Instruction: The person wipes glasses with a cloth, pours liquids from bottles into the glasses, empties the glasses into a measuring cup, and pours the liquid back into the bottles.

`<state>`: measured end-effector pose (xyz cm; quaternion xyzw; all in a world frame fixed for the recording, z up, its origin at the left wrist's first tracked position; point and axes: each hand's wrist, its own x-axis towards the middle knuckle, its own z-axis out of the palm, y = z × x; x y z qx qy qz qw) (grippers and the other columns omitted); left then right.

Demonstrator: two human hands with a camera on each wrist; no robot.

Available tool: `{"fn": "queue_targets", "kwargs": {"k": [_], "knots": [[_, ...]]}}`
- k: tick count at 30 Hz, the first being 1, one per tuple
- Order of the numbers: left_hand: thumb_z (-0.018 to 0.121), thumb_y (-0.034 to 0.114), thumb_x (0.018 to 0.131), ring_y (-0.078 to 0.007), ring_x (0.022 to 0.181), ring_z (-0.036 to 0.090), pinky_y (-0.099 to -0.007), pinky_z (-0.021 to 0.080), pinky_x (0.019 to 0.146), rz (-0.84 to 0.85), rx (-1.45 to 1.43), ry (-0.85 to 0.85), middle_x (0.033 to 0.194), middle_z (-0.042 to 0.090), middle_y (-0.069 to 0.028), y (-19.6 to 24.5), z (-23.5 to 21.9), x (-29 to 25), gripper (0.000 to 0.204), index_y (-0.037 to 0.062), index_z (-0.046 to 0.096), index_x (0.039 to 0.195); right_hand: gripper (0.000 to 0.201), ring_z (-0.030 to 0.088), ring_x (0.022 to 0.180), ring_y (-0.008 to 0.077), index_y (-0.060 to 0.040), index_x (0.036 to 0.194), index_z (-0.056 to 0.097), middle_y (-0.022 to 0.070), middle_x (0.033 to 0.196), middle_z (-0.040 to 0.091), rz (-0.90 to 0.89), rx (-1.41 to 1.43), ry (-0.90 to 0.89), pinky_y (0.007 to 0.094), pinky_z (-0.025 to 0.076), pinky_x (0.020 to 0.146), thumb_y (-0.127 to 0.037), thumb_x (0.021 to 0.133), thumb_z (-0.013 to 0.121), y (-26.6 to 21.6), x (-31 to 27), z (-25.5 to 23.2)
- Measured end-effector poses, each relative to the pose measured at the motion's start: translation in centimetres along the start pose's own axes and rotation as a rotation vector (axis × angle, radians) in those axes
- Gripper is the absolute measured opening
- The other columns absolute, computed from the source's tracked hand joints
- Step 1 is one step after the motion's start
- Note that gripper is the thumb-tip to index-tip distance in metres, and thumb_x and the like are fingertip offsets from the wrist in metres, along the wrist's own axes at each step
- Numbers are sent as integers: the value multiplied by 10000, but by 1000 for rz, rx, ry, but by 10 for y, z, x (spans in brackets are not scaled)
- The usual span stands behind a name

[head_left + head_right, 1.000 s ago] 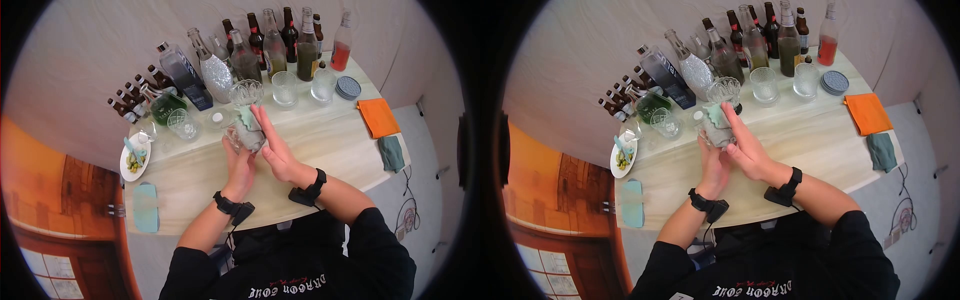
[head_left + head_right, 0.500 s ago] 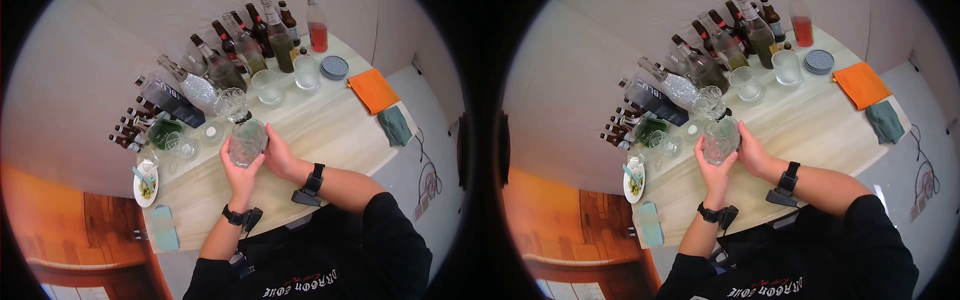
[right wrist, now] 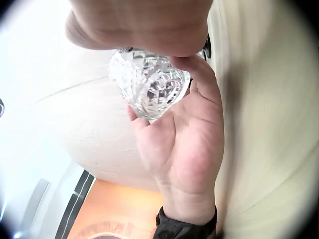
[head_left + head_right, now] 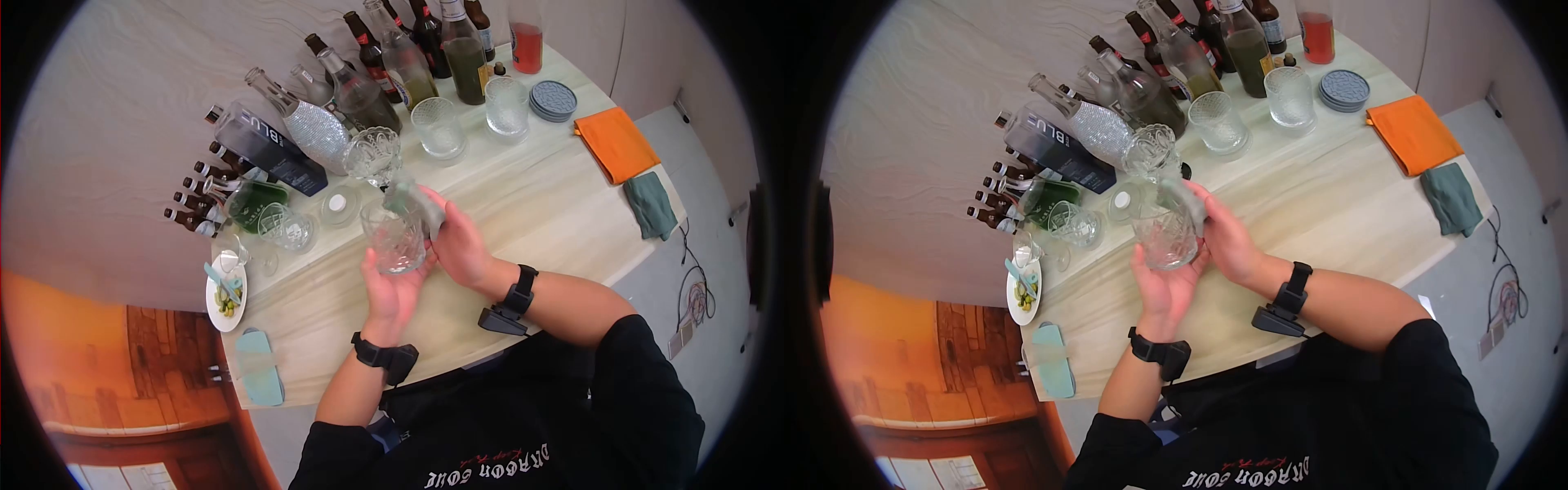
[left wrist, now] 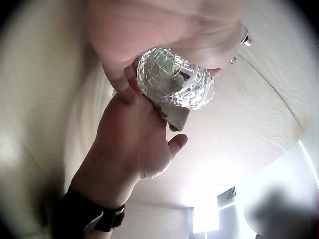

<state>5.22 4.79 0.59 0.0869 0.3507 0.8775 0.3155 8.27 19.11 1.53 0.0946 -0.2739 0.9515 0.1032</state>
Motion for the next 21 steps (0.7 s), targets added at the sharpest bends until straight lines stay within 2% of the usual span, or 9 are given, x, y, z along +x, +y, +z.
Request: {"fn": "queue_targets", "kwargs": {"k": [4, 7, 9, 10, 13, 16, 19, 20, 21], "knots": [[450, 567, 987, -245, 1196, 551, -427, 491, 959, 49, -139, 154, 1356, 543, -113, -1, 7, -1, 570, 173, 450, 1398, 580, 405, 1395, 248, -33, 1548, 263, 136, 1526, 422, -35, -113, -108, 406, 300, 1176, -366, 1078, 322, -1, 8, -5], [438, 574, 999, -281, 1211, 549, -425, 499, 963, 1, -192, 127, 1400, 519, -88, -3, 3, 0, 606, 156, 424, 1437, 616, 387, 1416, 283, -42, 1549, 267, 154, 1555, 383, 2, -62, 36, 437, 302, 1176, -420, 1066, 322, 1, 6, -3], [436, 573, 1009, -301, 1259, 533, -437, 490, 1002, -2, -17, 73, 1437, 496, -96, -4, 8, 0, 622, 149, 401, 1463, 594, 438, 1379, 290, -34, 1520, 321, 158, 1542, 404, 62, 109, 221, 440, 366, 1139, -417, 1067, 319, -7, 10, -3], [453, 573, 1005, -321, 1304, 508, -451, 478, 1034, -17, 21, 65, 1453, 488, -114, -3, 8, 0, 654, 124, 385, 1476, 527, 506, 1314, 288, -34, 1454, 415, 150, 1466, 491, 92, 147, 310, 441, 429, 1085, -377, 1062, 334, -11, 11, -1], [402, 576, 1023, -306, 1313, 510, -457, 467, 1044, -107, 39, 50, 1425, 516, -134, 3, 10, 0, 660, 89, 383, 1469, 467, 543, 1259, 269, -48, 1412, 453, 129, 1370, 563, 145, 154, 327, 432, 450, 1057, -327, 1049, 356, 0, 13, -29], [403, 572, 1025, -306, 1290, 525, -470, 472, 1034, -210, 2, -26, 1448, 494, -141, 15, 2, 4, 651, 93, 390, 1465, 434, 558, 1227, 246, -55, 1378, 484, 105, 1299, 596, 96, -16, 273, 417, 463, 1034, -295, 1035, 368, 4, 9, -25], [379, 560, 1039, -291, 1258, 543, -452, 481, 1012, -263, 116, -80, 1439, 490, -125, 14, -13, 7, 608, 102, 403, 1438, 437, 549, 1238, 230, -55, 1368, 499, 93, 1309, 596, 125, 49, 298, 407, 446, 1047, -312, 1038, 372, 11, 0, -18], [379, 560, 1039, -291, 1258, 543, -452, 481, 1012, -263, 115, -78, 1439, 490, -125, 10, -11, 5, 608, 102, 403, 1438, 437, 549, 1238, 230, -55, 1368, 499, 93, 1309, 596, 127, 49, 298, 407, 446, 1047, -312, 1038, 372, 12, 0, -17], [340, 568, 1044, -288, 1278, 520, -446, 456, 1038, -150, 275, 36, 1435, 487, -130, 1, -7, 2, 624, 94, 398, 1445, 408, 573, 1189, 221, -37, 1334, 518, 92, 1283, 604, 105, 124, 319, 385, 440, 1044, -284, 1039, 382, 13, 1, -16]]}}
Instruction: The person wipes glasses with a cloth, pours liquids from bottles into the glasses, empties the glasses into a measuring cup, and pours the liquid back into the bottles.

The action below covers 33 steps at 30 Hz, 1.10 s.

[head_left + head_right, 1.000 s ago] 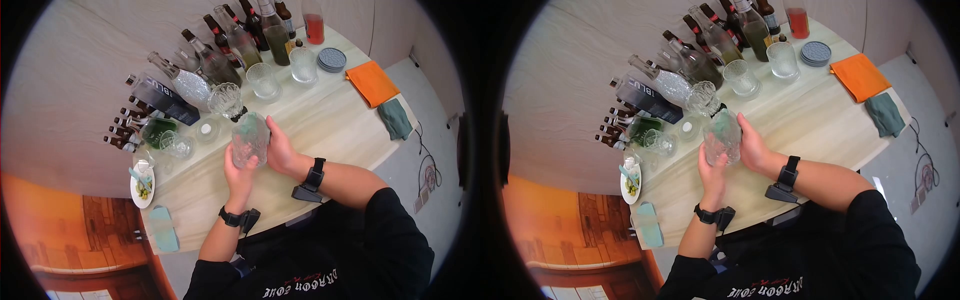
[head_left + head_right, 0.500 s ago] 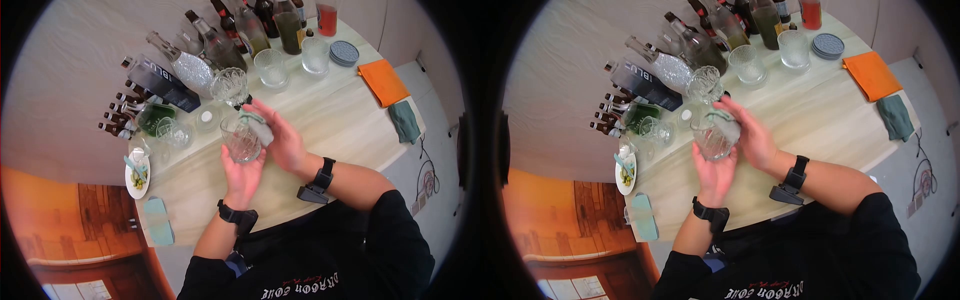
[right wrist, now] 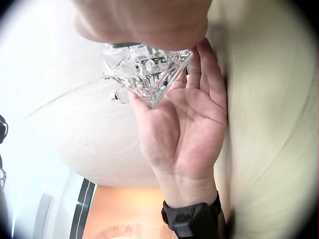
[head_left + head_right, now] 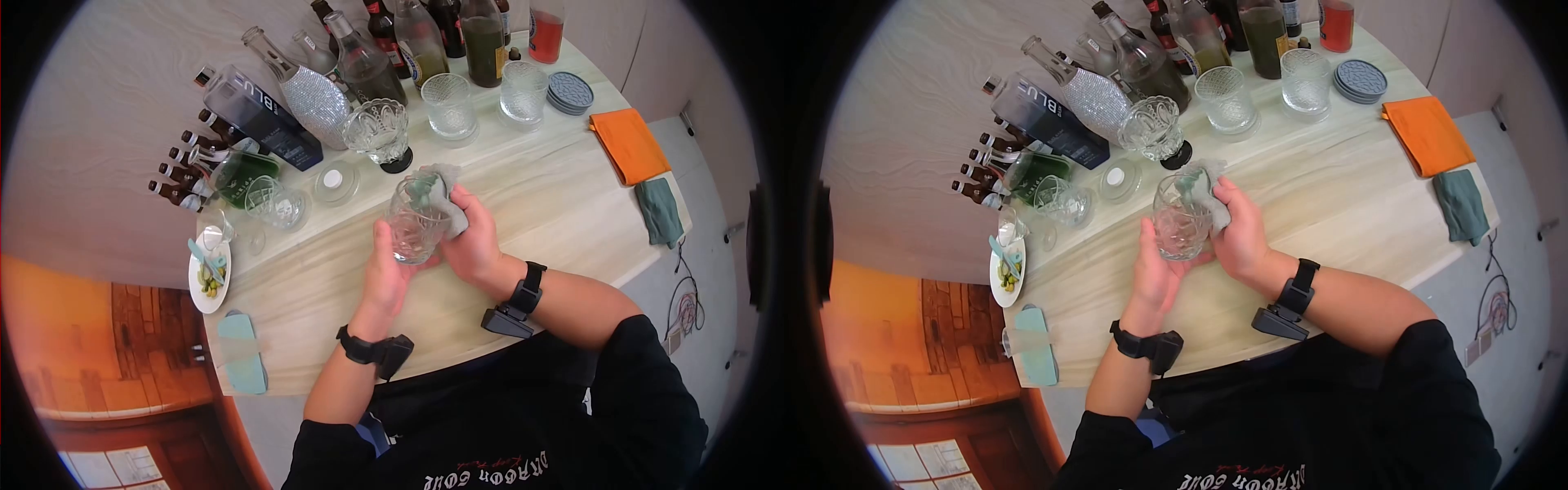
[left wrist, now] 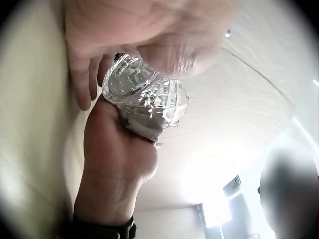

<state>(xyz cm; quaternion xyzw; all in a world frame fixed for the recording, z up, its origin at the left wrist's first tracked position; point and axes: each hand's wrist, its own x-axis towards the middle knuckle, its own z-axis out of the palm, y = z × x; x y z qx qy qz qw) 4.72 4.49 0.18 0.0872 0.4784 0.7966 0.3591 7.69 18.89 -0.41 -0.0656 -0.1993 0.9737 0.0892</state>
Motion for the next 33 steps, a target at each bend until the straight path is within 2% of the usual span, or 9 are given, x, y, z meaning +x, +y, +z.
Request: {"fn": "queue_targets", "kwargs": {"k": [2, 4, 11, 13, 16, 19, 22, 29, 33], "knots": [[301, 577, 1050, -286, 1299, 497, -439, 431, 1065, 97, 145, 143, 1430, 485, -136, -7, 7, -2, 642, 86, 392, 1452, 380, 596, 1140, 211, -19, 1301, 536, 92, 1257, 611, -7, 77, 18, 364, 434, 1040, -255, 1040, 392, -1, -1, 2], [360, 515, 1064, -233, 1294, 471, -398, 391, 1079, 355, 485, 294, 1417, 443, -126, -8, 9, -4, 579, 58, 384, 1419, 379, 582, 1154, 192, -39, 1303, 539, 75, 1261, 613, 48, 127, 3, 366, 430, 1041, -291, 1060, 393, -4, -3, 4], [553, 449, 1016, -214, 1303, 428, -375, 370, 1086, 416, 619, 306, 1370, 419, -110, 8, 24, -7, 633, 54, 282, 1429, 384, 572, 1179, 186, -39, 1312, 535, 73, 1269, 615, -36, 48, 8, 361, 421, 1047, -295, 1084, 361, 6, 0, -3], [735, 407, 907, -240, 1248, 461, -399, 412, 1046, 469, 591, 146, 1331, 428, -145, 5, 16, -5, 781, 26, 275, 1409, 409, 564, 1203, 190, -32, 1343, 518, 73, 1290, 610, -44, 28, -45, 358, 412, 1058, -305, 1091, 349, 3, -1, 2], [812, 334, 838, -240, 1247, 477, -389, 418, 1049, 523, 851, 221, 1326, 432, -144, 5, 13, -5, 820, 28, 280, 1382, 430, 521, 1263, 194, -34, 1401, 470, 79, 1349, 572, 68, 33, -131, 354, 388, 1085, -303, 1093, 336, -2, -2, -1], [800, 238, 838, -231, 1226, 495, -382, 421, 1051, 470, 512, 204, 1293, 461, -126, 5, 15, -4, 724, 29, 323, 1342, 541, 444, 1368, 242, -42, 1478, 387, 97, 1477, 471, -90, -239, -219, 411, 334, 1154, -401, 1079, 318, 1, -4, 5], [808, 250, 828, -224, 1232, 500, -373, 423, 1053, 363, 262, 183, 1277, 489, -122, 10, 17, -8, 718, 22, 361, 1343, 561, 417, 1389, 232, -40, 1519, 323, 98, 1518, 419, -89, -300, -251, 403, 327, 1156, -388, 1080, 312, 0, -9, 9], [800, 316, 839, -223, 1286, 479, -395, 403, 1082, 276, 117, 109, 1353, 489, -117, 2, 4, -8, 807, 31, 354, 1447, 561, 397, 1400, 226, -39, 1546, 264, 104, 1531, 398, -127, -374, -272, 388, 318, 1161, -354, 1083, 306, 2, -10, 4], [756, 239, 886, -221, 1318, 459, -408, 381, 1103, 254, 13, 55, 1407, 476, -79, 1, 1, -8, 741, 70, 347, 1481, 578, 394, 1390, 187, -23, 1551, 245, 95, 1525, 404, -114, -367, -216, 350, 304, 1158, -354, 1088, 344, 3, -10, 0]]}}
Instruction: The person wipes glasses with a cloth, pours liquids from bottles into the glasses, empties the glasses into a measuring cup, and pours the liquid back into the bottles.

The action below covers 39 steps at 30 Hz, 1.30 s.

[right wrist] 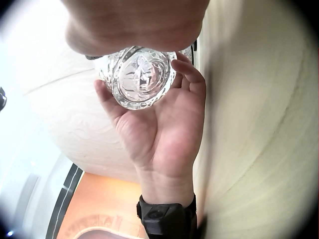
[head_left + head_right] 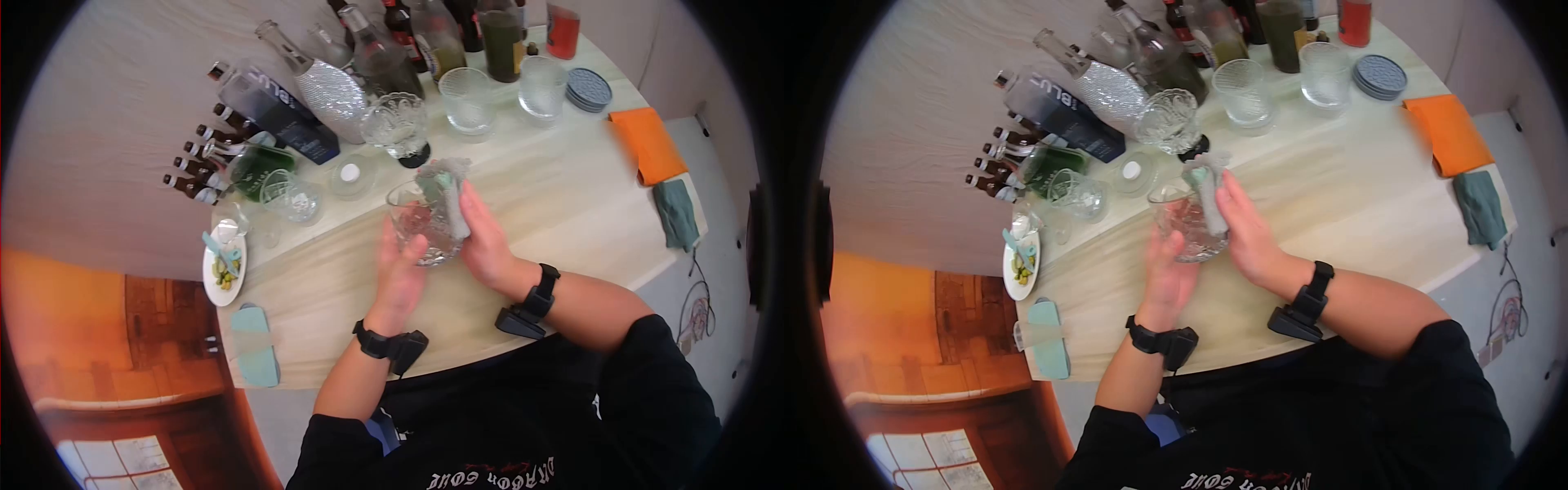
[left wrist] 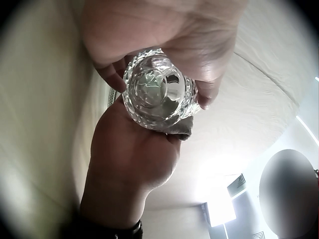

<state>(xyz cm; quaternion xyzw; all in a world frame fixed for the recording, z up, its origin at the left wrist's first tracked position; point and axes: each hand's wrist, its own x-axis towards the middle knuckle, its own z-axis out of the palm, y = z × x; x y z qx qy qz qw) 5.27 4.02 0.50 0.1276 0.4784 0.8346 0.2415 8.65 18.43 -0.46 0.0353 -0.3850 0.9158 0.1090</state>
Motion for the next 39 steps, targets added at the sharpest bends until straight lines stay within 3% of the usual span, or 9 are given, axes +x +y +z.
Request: {"fn": "queue_targets", "kwargs": {"k": [3, 8, 10, 18, 22, 25, 34, 37, 39], "knots": [[717, 179, 917, -213, 1333, 447, -410, 368, 1118, -37, -40, 44, 1425, 469, -54, -6, -2, -2, 683, 112, 353, 1491, 614, 360, 1406, 166, 10, 1556, 219, 93, 1527, 401, 66, 60, 84, 316, 267, 1167, -348, 1088, 392, 19, 1, -19], [735, 237, 902, -222, 1320, 474, -421, 388, 1117, -61, -6, 34, 1411, 484, -71, 5, -6, 0, 707, 92, 348, 1476, 582, 361, 1408, 176, 22, 1534, 284, 100, 1526, 404, 16, 157, 9, 317, 255, 1175, -331, 1086, 398, 16, 4, -20], [741, 239, 897, -221, 1315, 476, -418, 392, 1112, -56, 7, 38, 1411, 483, -71, -6, -4, 0, 716, 92, 349, 1477, 546, 383, 1393, 177, 14, 1519, 323, 96, 1516, 416, 0, 26, 46, 323, 267, 1169, -317, 1089, 379, 12, 2, -16], [739, 261, 899, -203, 1332, 417, -373, 349, 1109, -49, 49, 13, 1418, 438, -76, -18, -10, 4, 731, 86, 321, 1473, 562, 414, 1388, 224, -13, 1522, 329, 112, 1515, 432, -20, -31, 6, 368, 282, 1169, -369, 1091, 264, 6, 4, -11], [772, 296, 866, -202, 1294, 462, -376, 382, 1091, -59, 25, -6, 1377, 488, -55, -12, -4, 6, 766, 94, 353, 1475, 557, 420, 1381, 228, -15, 1520, 335, 113, 1512, 433, 0, 26, 4, 372, 290, 1165, -361, 1092, 251, 3, 5, -10], [779, 305, 856, -205, 1308, 459, -376, 380, 1094, -82, 22, 7, 1395, 482, -57, -16, -7, 6, 788, 92, 348, 1480, 540, 408, 1390, 224, 3, 1510, 343, 127, 1504, 439, -45, 2, 6, 363, 290, 1164, -329, 1088, 284, 0, 6, -10], [779, 295, 847, -239, 1337, 459, -407, 404, 1100, -95, 28, 27, 1403, 494, -80, -7, -6, 0, 791, 88, 354, 1480, 573, 412, 1368, 168, 22, 1515, 322, 90, 1491, 444, 98, 225, 171, 313, 312, 1139, -297, 1066, 477, 25, 1, -22], [777, 299, 849, -244, 1318, 480, -415, 408, 1097, -67, 32, 26, 1397, 500, -87, -5, -6, 4, 785, 78, 358, 1475, 577, 421, 1358, 162, 27, 1517, 313, 91, 1484, 450, 82, 197, 126, 311, 315, 1138, -300, 1068, 472, 14, 4, -13], [743, 204, 886, -212, 1295, 478, -373, 382, 1099, -78, -23, 46, 1379, 504, -82, -5, -2, 1, 679, 71, 377, 1442, 560, 431, 1349, 156, 20, 1519, 315, 84, 1474, 463, 128, 160, 154, 314, 322, 1136, -294, 1076, 452, 18, 3, -17]]}}
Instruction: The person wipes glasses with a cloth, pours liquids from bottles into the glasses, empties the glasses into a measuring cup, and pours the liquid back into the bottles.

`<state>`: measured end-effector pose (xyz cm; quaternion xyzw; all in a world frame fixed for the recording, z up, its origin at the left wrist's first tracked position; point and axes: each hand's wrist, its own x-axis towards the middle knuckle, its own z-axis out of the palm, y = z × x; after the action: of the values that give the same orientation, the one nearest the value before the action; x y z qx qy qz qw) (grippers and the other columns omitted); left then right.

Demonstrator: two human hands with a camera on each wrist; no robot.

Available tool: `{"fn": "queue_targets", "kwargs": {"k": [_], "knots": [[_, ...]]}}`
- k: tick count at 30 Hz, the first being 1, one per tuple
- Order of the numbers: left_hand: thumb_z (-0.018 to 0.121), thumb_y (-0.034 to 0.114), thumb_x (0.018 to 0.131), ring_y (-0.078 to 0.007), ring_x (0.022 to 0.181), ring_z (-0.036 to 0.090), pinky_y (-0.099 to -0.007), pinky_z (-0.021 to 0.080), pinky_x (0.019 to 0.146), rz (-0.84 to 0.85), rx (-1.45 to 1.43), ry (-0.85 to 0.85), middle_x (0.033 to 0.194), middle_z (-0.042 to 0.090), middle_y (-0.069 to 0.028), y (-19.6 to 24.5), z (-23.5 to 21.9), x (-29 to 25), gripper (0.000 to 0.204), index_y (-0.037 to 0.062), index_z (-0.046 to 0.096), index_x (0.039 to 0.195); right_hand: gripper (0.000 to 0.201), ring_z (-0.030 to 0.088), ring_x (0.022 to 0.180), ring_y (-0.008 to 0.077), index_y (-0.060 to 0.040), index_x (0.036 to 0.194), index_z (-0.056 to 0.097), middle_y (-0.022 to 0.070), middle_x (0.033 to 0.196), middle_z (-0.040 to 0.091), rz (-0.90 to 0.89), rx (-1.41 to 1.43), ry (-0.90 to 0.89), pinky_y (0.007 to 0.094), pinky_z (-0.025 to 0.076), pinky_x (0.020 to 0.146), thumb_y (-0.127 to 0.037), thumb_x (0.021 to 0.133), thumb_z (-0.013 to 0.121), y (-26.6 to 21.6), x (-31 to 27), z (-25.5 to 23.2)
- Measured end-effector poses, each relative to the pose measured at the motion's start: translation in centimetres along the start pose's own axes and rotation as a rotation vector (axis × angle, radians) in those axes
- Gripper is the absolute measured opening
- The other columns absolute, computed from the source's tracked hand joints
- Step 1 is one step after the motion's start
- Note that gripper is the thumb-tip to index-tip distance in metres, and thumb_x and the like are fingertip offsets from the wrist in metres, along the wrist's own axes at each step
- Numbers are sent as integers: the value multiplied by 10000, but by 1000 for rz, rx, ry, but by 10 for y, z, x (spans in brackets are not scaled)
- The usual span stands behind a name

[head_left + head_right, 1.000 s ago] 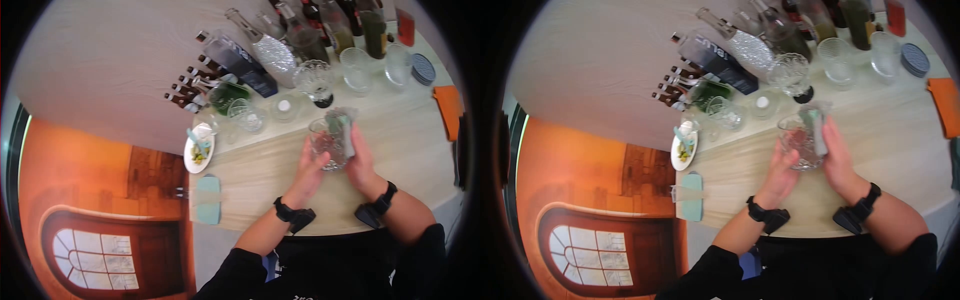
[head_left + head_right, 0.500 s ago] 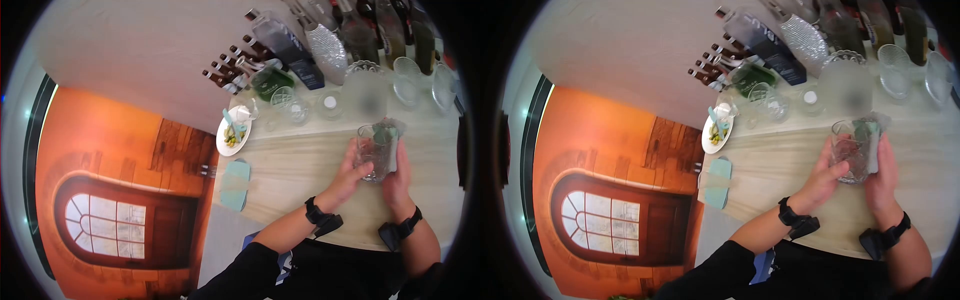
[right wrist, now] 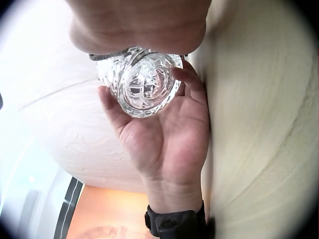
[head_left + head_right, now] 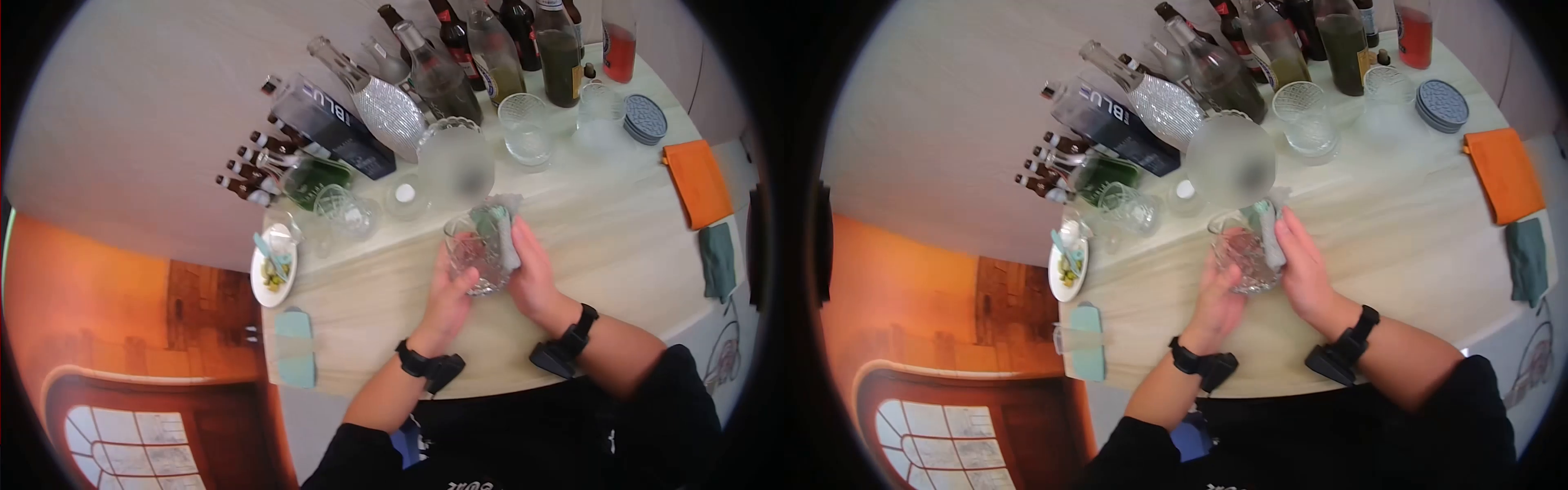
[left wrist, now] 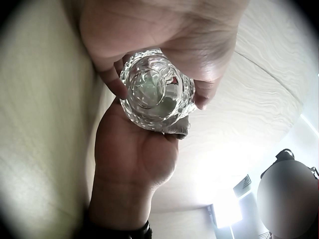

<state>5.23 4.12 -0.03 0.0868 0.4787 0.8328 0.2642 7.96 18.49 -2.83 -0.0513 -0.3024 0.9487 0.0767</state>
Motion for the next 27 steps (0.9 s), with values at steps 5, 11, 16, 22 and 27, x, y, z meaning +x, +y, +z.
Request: {"fn": "queue_targets", "kwargs": {"k": [5, 11, 16, 22, 27], "knots": [[739, 189, 889, -215, 1297, 476, -374, 374, 1108, 44, 30, -8, 1379, 504, -83, -1, -3, 3, 690, 68, 366, 1456, 495, 473, 1345, 235, -20, 1473, 398, 123, 1456, 492, -30, 7, -63, 397, 357, 1140, -317, 1082, 333, -9, 0, 11], [724, 179, 896, -227, 1335, 448, -397, 359, 1128, 20, 17, 48, 1417, 472, -87, -2, -1, 0, 687, 73, 365, 1472, 458, 472, 1313, 163, -24, 1458, 435, 72, 1425, 525, -22, 55, -79, 314, 346, 1110, -281, 1079, 428, 0, 4, 1], [710, 325, 902, -232, 1337, 468, -445, 390, 1117, 82, 88, -59, 1425, 493, -76, -10, 3, 9, 703, 85, 383, 1475, 503, 451, 1330, 172, -3, 1473, 413, 100, 1446, 505, -60, 45, -39, 316, 334, 1122, -309, 1074, 435, 6, 12, -9], [698, 164, 922, -220, 1335, 443, -415, 370, 1117, 39, 35, 8, 1439, 458, -62, -3, -6, -1, 689, 115, 332, 1503, 519, 410, 1378, 176, 29, 1486, 375, 96, 1491, 464, -43, 4, -36, 311, 301, 1153, -276, 1070, 429, 3, 4, -2], [734, 186, 895, -218, 1325, 441, -386, 360, 1115, 46, 70, 42, 1414, 464, -87, -4, 1, 1, 751, 94, 300, 1502, 482, 454, 1338, 167, -1, 1473, 408, 77, 1453, 497, -43, 79, -91, 324, 315, 1142, -283, 1083, 392, 1, 2, -5]]}}
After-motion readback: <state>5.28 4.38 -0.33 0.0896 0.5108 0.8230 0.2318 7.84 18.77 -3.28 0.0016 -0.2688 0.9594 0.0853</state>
